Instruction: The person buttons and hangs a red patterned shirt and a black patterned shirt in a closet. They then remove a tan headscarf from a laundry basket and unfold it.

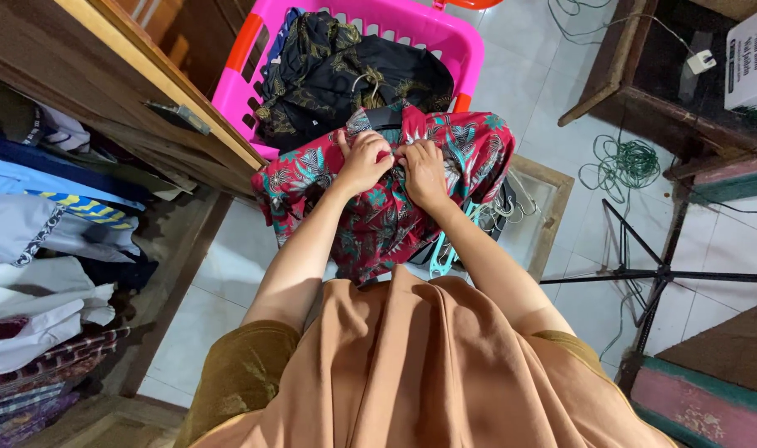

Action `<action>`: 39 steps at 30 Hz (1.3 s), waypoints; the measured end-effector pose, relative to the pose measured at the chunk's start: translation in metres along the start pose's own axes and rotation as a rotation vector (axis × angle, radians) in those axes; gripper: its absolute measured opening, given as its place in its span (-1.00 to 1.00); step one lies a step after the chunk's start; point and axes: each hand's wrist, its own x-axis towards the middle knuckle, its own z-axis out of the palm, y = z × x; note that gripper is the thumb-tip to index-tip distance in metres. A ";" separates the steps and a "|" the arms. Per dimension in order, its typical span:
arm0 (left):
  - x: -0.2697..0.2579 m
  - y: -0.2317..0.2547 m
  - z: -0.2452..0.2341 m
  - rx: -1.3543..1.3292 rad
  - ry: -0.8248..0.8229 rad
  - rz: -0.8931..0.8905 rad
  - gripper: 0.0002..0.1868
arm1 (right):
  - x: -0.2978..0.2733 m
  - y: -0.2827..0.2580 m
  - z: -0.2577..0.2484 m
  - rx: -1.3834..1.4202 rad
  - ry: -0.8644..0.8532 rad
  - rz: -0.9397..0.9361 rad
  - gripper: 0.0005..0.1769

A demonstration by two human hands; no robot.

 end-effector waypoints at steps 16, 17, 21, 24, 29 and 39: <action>-0.001 0.012 -0.015 -0.034 -0.087 0.006 -0.83 | -0.003 0.043 0.010 0.303 -0.224 0.150 -0.86; -0.002 0.012 -0.016 -0.042 -0.081 0.047 -0.73 | -0.002 0.044 0.010 0.330 -0.256 0.200 -0.85; -0.003 0.015 -0.016 -0.034 -0.068 0.056 -0.65 | 0.003 0.053 0.008 0.436 -0.401 0.341 -0.84; -0.007 0.019 -0.018 -0.033 -0.069 0.058 -0.70 | 0.005 0.056 0.007 0.567 -0.449 0.362 -0.85; -0.004 0.011 -0.013 -0.045 -0.068 0.053 -0.69 | -0.002 0.031 0.002 0.362 -0.337 0.250 -0.87; -0.008 0.013 -0.013 -0.008 -0.073 0.053 -0.73 | -0.003 0.018 -0.016 0.302 -0.110 0.082 -0.56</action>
